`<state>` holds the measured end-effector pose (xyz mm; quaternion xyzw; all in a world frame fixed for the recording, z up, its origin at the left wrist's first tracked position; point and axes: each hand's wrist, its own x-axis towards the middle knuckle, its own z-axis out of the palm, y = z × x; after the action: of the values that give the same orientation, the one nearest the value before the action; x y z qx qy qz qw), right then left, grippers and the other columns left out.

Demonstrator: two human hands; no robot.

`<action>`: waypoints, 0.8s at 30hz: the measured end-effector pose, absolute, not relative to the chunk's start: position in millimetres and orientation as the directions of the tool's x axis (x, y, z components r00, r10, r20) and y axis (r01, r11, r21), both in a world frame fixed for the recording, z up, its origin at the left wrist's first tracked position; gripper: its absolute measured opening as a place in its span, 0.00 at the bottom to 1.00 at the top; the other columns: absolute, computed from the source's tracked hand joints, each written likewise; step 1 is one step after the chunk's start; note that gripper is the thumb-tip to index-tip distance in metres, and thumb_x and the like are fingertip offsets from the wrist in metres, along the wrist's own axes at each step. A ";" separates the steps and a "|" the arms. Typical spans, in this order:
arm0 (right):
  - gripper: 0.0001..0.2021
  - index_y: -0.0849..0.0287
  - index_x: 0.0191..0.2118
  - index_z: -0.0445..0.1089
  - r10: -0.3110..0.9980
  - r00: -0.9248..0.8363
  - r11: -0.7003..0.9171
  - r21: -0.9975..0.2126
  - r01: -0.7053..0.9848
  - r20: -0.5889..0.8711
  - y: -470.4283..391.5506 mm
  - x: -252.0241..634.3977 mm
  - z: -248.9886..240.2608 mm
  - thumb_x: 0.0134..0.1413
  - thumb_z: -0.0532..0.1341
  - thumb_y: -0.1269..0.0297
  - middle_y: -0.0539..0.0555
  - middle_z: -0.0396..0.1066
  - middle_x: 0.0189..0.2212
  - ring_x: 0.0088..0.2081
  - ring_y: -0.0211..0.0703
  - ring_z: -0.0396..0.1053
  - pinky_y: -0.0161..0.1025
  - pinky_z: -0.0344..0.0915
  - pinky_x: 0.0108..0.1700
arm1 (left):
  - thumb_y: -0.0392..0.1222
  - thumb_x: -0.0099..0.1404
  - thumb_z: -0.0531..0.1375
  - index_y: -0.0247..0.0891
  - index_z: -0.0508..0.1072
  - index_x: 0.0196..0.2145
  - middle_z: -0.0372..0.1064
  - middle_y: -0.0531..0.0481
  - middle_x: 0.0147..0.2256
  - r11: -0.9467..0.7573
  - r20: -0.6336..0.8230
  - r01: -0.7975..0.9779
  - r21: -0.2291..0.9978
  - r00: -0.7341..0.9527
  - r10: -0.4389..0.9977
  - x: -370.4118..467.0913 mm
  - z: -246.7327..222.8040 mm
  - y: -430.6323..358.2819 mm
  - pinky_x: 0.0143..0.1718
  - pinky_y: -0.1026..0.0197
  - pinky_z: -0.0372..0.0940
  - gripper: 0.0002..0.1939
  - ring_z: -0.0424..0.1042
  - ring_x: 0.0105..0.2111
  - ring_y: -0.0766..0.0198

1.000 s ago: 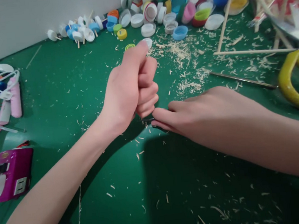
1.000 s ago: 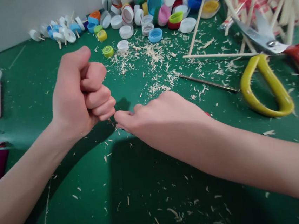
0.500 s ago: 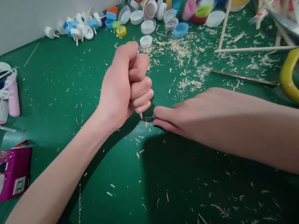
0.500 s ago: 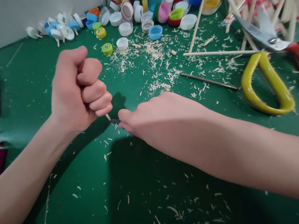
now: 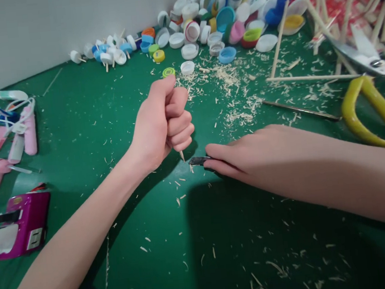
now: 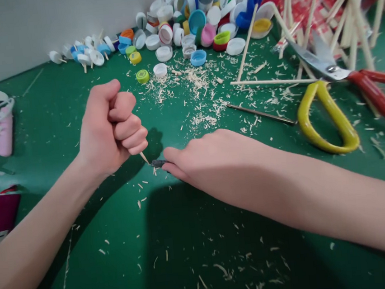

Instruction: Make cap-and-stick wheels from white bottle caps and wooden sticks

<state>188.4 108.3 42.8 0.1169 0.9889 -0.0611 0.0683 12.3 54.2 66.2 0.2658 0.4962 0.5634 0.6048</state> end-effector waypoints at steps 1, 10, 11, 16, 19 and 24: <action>0.19 0.55 0.39 0.67 0.234 -0.962 0.965 -0.088 0.248 -0.143 107.4 189.1 42.7 0.74 0.43 0.57 0.45 0.57 0.17 0.17 0.38 0.43 0.39 0.37 0.26 | 0.50 0.76 0.43 0.40 0.40 0.19 0.25 0.60 0.17 0.228 -0.302 -0.413 0.882 -0.123 0.945 11.9 66.5 53.5 0.14 0.68 0.34 0.29 0.29 0.16 0.74; 0.17 0.55 0.38 0.64 0.181 -0.984 0.983 -0.008 0.181 0.000 106.4 190.3 37.8 0.75 0.44 0.56 0.44 0.58 0.19 0.20 0.37 0.38 0.39 0.34 0.27 | 0.62 0.76 0.40 0.41 0.40 0.18 0.26 0.60 0.17 0.293 -0.336 -0.373 0.880 -0.052 0.941 7.8 69.6 48.8 0.15 0.67 0.36 0.32 0.30 0.15 0.75; 0.19 0.55 0.38 0.65 0.189 -0.982 0.982 0.016 0.189 0.008 107.4 188.4 38.0 0.75 0.42 0.55 0.44 0.59 0.20 0.20 0.37 0.38 0.39 0.34 0.27 | 0.60 0.76 0.40 0.41 0.40 0.18 0.26 0.60 0.17 0.297 -0.332 -0.369 0.881 -0.032 0.943 7.6 69.7 49.2 0.15 0.67 0.35 0.32 0.31 0.14 0.75; 0.20 0.55 0.42 0.69 0.220 -0.973 0.974 0.067 0.215 -0.065 112.5 179.5 42.3 0.75 0.42 0.55 0.47 0.65 0.23 0.20 0.36 0.46 0.39 0.35 0.28 | 0.54 0.75 0.49 0.41 0.40 0.18 0.25 0.60 0.18 0.320 -0.361 -0.406 0.856 -0.027 0.932 5.5 69.2 53.7 0.14 0.70 0.36 0.31 0.32 0.12 0.78; 0.21 0.55 0.43 0.70 0.200 -0.975 0.978 0.076 0.193 -0.093 114.9 178.2 44.6 0.75 0.41 0.56 0.48 0.66 0.24 0.20 0.36 0.46 0.40 0.36 0.29 | 0.53 0.76 0.48 0.42 0.41 0.18 0.25 0.60 0.18 0.338 -0.385 -0.412 0.846 -0.033 0.922 2.9 67.8 56.7 0.13 0.72 0.39 0.30 0.34 0.11 0.78; 0.28 0.56 0.43 0.69 0.130 -0.987 0.987 0.104 0.121 -0.092 118.3 176.5 44.5 0.76 0.34 0.54 0.47 0.63 0.22 0.19 0.37 0.39 0.41 0.37 0.30 | 0.54 0.76 0.46 0.42 0.41 0.18 0.25 0.60 0.18 0.331 -0.361 -0.388 0.860 -0.005 0.932 0.2 65.0 57.1 0.13 0.72 0.41 0.30 0.34 0.12 0.78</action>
<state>176.5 118.3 44.5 0.0631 0.9956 0.0489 0.0494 0.2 57.1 65.0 0.2754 0.4940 0.5085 0.6493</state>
